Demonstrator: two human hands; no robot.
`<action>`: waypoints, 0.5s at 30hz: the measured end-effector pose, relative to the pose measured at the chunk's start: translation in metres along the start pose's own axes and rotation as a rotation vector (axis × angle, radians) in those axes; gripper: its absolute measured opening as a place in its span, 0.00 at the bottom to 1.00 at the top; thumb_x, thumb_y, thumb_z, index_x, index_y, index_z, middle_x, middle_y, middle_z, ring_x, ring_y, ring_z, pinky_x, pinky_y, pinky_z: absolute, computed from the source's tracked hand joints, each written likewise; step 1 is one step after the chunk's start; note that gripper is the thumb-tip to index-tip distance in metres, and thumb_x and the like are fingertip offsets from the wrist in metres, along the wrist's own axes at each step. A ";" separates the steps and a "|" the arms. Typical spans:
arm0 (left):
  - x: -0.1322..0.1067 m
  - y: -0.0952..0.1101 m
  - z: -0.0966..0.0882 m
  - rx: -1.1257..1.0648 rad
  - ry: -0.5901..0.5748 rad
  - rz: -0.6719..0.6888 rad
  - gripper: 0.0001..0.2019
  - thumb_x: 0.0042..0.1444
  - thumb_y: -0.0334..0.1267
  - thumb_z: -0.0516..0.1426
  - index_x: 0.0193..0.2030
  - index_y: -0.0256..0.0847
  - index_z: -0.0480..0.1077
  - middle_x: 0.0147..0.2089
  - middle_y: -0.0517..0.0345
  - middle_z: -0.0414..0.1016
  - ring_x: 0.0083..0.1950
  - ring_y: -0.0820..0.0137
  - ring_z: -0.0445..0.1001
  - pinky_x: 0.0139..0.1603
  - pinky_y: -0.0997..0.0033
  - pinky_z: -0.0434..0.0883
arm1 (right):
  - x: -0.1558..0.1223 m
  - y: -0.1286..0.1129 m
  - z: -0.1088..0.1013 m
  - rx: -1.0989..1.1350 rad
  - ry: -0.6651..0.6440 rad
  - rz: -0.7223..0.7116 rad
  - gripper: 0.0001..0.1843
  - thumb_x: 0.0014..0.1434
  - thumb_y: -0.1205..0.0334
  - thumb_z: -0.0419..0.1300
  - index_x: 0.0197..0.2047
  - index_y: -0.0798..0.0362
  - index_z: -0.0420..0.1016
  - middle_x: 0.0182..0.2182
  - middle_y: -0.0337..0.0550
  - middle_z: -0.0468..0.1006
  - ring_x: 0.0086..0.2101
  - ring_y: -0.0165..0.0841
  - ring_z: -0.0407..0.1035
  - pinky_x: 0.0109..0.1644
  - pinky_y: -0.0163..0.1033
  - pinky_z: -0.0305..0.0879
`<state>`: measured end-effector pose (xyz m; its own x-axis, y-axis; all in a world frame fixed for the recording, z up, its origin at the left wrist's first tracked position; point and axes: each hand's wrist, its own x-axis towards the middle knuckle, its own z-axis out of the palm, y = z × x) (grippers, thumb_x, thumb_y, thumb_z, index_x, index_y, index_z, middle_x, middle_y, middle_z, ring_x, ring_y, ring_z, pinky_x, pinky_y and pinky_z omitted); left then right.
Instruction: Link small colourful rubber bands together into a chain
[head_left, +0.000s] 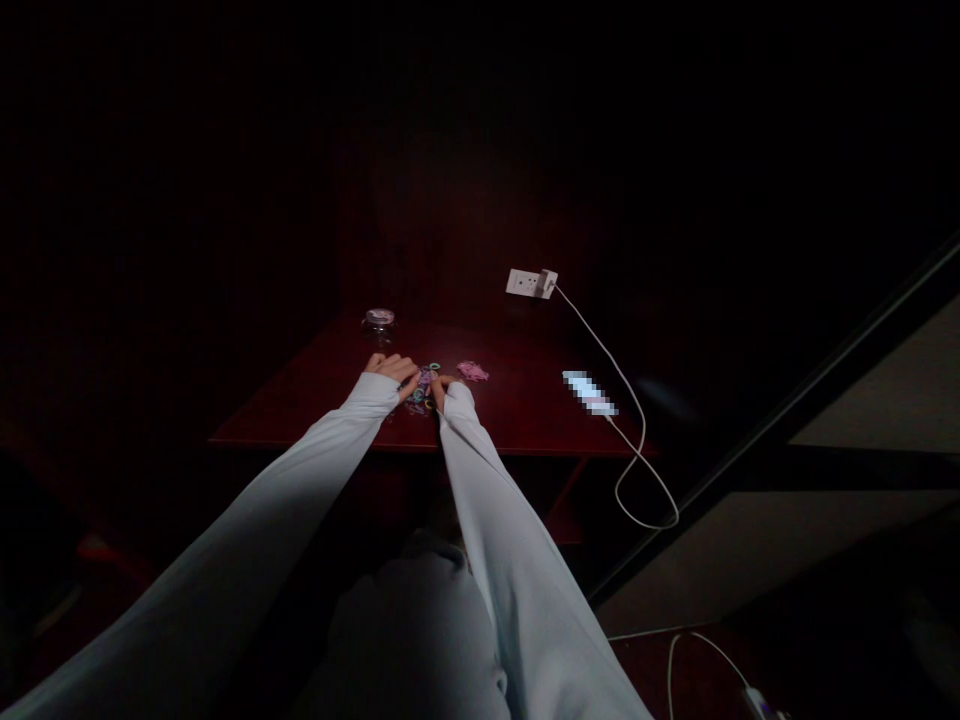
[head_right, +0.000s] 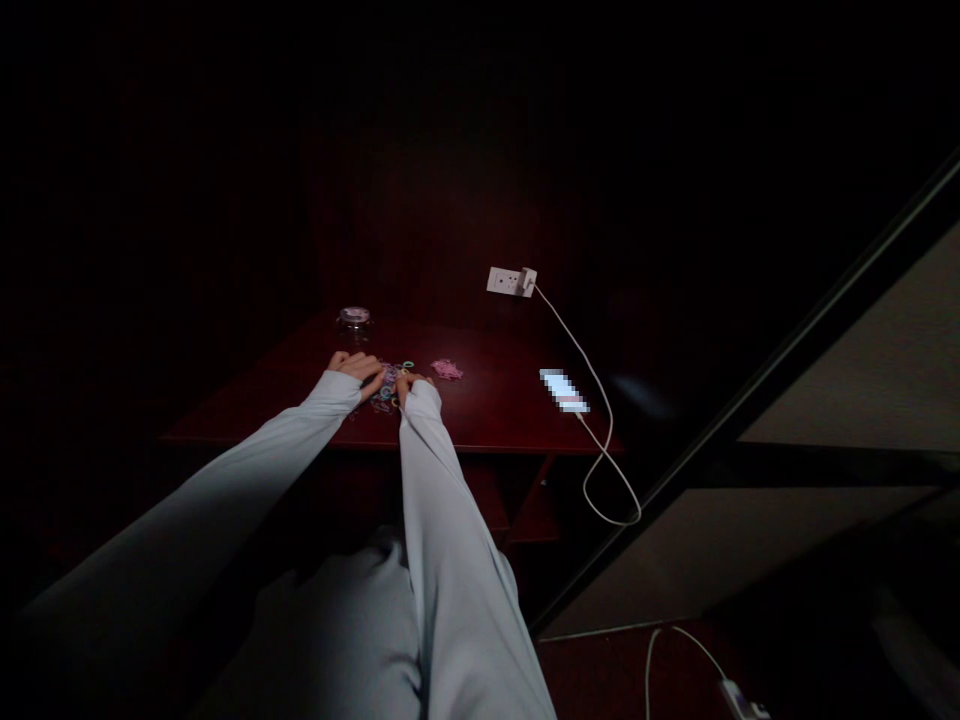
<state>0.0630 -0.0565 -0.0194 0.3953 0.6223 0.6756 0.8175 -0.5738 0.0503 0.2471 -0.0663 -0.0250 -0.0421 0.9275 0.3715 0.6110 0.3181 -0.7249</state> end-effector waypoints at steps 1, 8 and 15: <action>0.000 -0.001 0.001 0.003 0.008 0.016 0.11 0.70 0.37 0.54 0.37 0.44 0.75 0.38 0.53 0.82 0.45 0.59 0.76 0.50 0.56 0.63 | -0.001 -0.001 -0.001 0.006 -0.016 0.010 0.21 0.74 0.54 0.59 0.30 0.47 0.84 0.34 0.40 0.86 0.44 0.36 0.79 0.61 0.38 0.70; -0.001 -0.006 0.006 0.007 0.032 0.065 0.12 0.71 0.38 0.54 0.37 0.44 0.76 0.38 0.53 0.82 0.42 0.60 0.76 0.47 0.58 0.63 | -0.004 -0.001 -0.001 0.010 -0.014 0.027 0.24 0.76 0.53 0.54 0.32 0.46 0.85 0.39 0.40 0.88 0.48 0.36 0.81 0.64 0.40 0.69; -0.003 -0.004 0.005 -0.002 0.030 0.046 0.13 0.72 0.39 0.54 0.38 0.44 0.77 0.40 0.53 0.83 0.44 0.60 0.77 0.48 0.57 0.63 | -0.003 -0.001 -0.002 0.021 -0.035 0.031 0.12 0.70 0.52 0.63 0.38 0.45 0.86 0.37 0.38 0.88 0.45 0.37 0.79 0.57 0.38 0.72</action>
<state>0.0612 -0.0532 -0.0255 0.4199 0.5787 0.6992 0.7975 -0.6029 0.0201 0.2478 -0.0695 -0.0241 -0.0515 0.9432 0.3283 0.5960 0.2928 -0.7477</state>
